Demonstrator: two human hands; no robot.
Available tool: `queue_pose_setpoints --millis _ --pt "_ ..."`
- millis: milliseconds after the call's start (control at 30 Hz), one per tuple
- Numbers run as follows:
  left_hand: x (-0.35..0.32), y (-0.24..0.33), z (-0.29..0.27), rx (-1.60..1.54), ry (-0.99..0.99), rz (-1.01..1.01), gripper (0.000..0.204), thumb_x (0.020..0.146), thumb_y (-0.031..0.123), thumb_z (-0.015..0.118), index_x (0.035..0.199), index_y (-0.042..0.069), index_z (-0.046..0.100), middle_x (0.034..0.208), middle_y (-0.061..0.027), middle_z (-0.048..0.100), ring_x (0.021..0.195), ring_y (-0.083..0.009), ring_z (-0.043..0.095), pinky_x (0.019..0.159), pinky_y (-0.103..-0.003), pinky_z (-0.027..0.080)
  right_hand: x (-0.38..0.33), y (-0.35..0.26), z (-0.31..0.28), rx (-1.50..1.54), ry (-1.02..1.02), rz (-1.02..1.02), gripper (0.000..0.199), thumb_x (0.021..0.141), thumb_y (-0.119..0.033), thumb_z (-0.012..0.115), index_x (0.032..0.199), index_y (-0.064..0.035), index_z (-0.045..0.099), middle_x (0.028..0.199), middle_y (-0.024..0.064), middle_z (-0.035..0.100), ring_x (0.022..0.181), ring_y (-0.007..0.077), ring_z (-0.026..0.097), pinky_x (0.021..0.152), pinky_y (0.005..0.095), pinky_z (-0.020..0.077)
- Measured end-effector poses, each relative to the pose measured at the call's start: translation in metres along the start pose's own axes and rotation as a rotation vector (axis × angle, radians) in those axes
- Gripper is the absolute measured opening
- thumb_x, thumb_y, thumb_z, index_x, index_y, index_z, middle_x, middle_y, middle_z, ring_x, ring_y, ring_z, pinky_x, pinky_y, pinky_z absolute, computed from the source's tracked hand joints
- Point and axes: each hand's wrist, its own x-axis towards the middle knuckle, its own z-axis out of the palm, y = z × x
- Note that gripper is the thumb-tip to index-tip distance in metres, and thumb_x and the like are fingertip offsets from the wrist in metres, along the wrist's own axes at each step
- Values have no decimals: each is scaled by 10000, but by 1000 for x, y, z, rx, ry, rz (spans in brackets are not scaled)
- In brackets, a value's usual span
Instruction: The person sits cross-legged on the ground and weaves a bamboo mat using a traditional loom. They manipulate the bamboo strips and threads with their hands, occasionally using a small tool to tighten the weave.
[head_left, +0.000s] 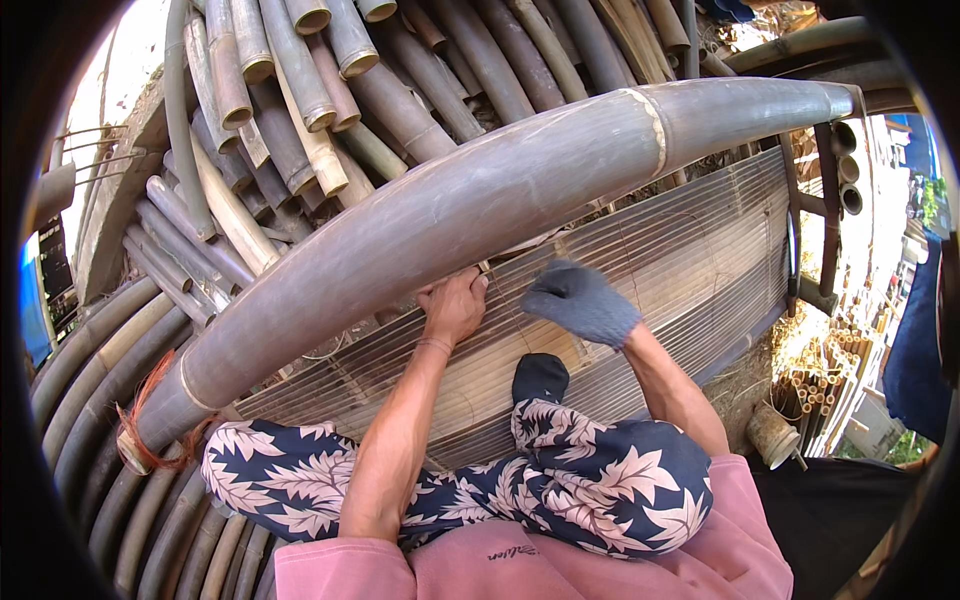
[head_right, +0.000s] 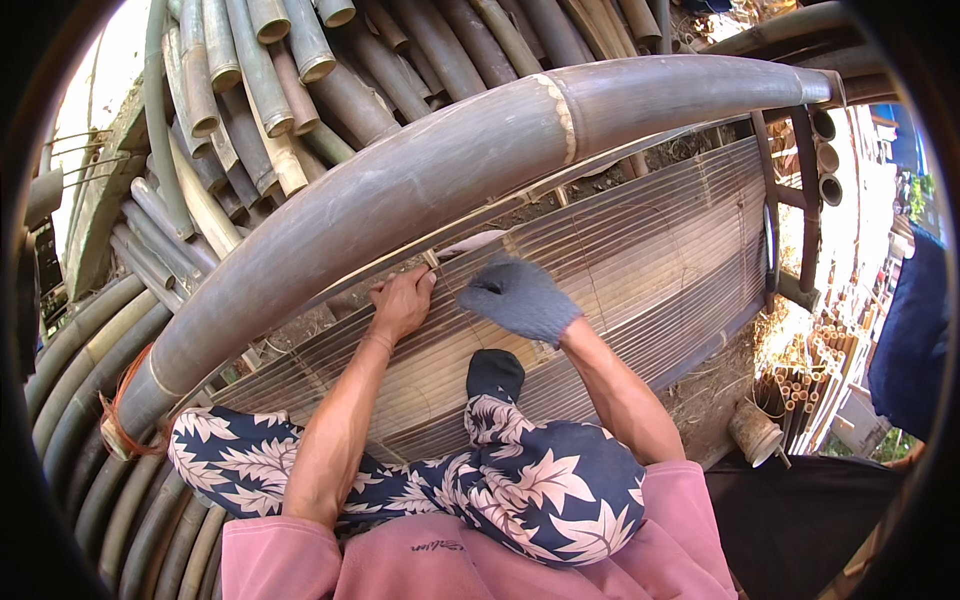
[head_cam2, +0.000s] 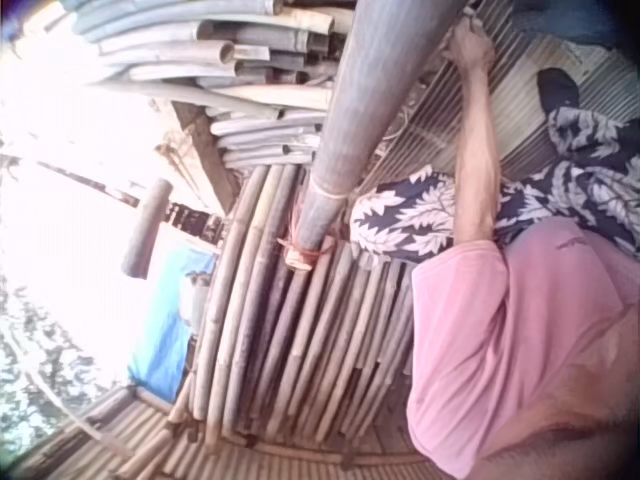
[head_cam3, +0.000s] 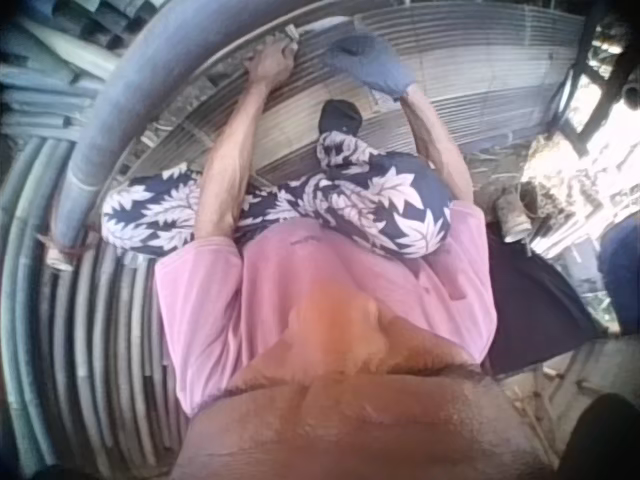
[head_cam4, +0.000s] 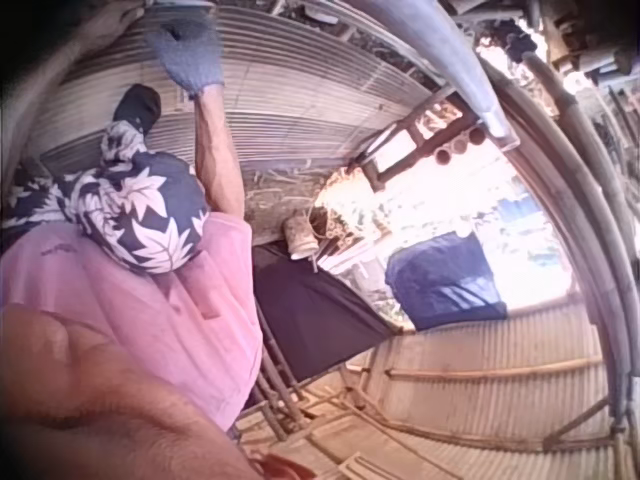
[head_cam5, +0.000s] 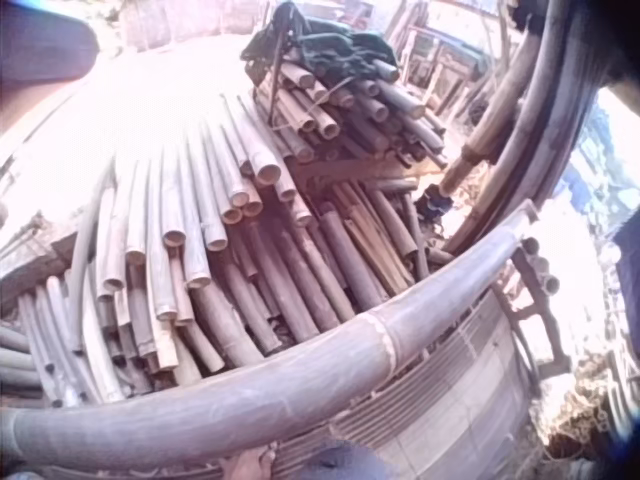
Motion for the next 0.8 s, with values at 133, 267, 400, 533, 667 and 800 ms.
queue_pose_setpoints --millis 133,267,400,533,667,800 --pt "0 1 -2 8 15 14 386 1005 392 443 1199 145 668 1065 -214 691 1086 -391 614 1038 -541 279 5 -6 -32 577 88 -515 325 912 -273 624 980 24 736 833 139 657 768 243 649 813 389 547" --pt "-1 1 1 -6 35 15 357 1002 378 443 1154 148 670 1041 -204 697 1084 -386 612 1032 -542 277 9 1 -29 478 -32 263 330 929 -265 561 863 16 722 795 162 688 714 307 658 759 466 549" --pt "2 -2 3 -39 87 28 310 987 357 457 1042 148 679 1012 -197 701 1069 -390 615 1025 -550 272 10 6 16 -480 -96 148 388 945 -321 473 886 -18 707 872 234 689 820 424 669 769 499 534" --pt "5 -3 1 23 -14 -8 388 1003 387 453 1208 140 671 1061 -204 698 1074 -382 624 1030 -534 282 -1 -6 68 -178 -134 148 407 949 -353 471 877 -17 691 919 251 686 871 439 654 800 506 517" --pt "2 1 0 -14 50 35 300 986 357 464 1070 164 678 1021 -192 703 1053 -382 628 1005 -569 291 -5 4 62 -113 -108 -73 421 958 -369 469 899 -7 677 942 260 678 896 455 631 811 516 501" --pt "-4 2 4 -5 104 31 298 988 357 467 1066 163 678 1028 -196 703 1052 -383 635 1002 -565 299 -19 35 29 -48 -159 116 414 951 -355 494 889 14 670 919 242 693 887 456 630 795 511 489"
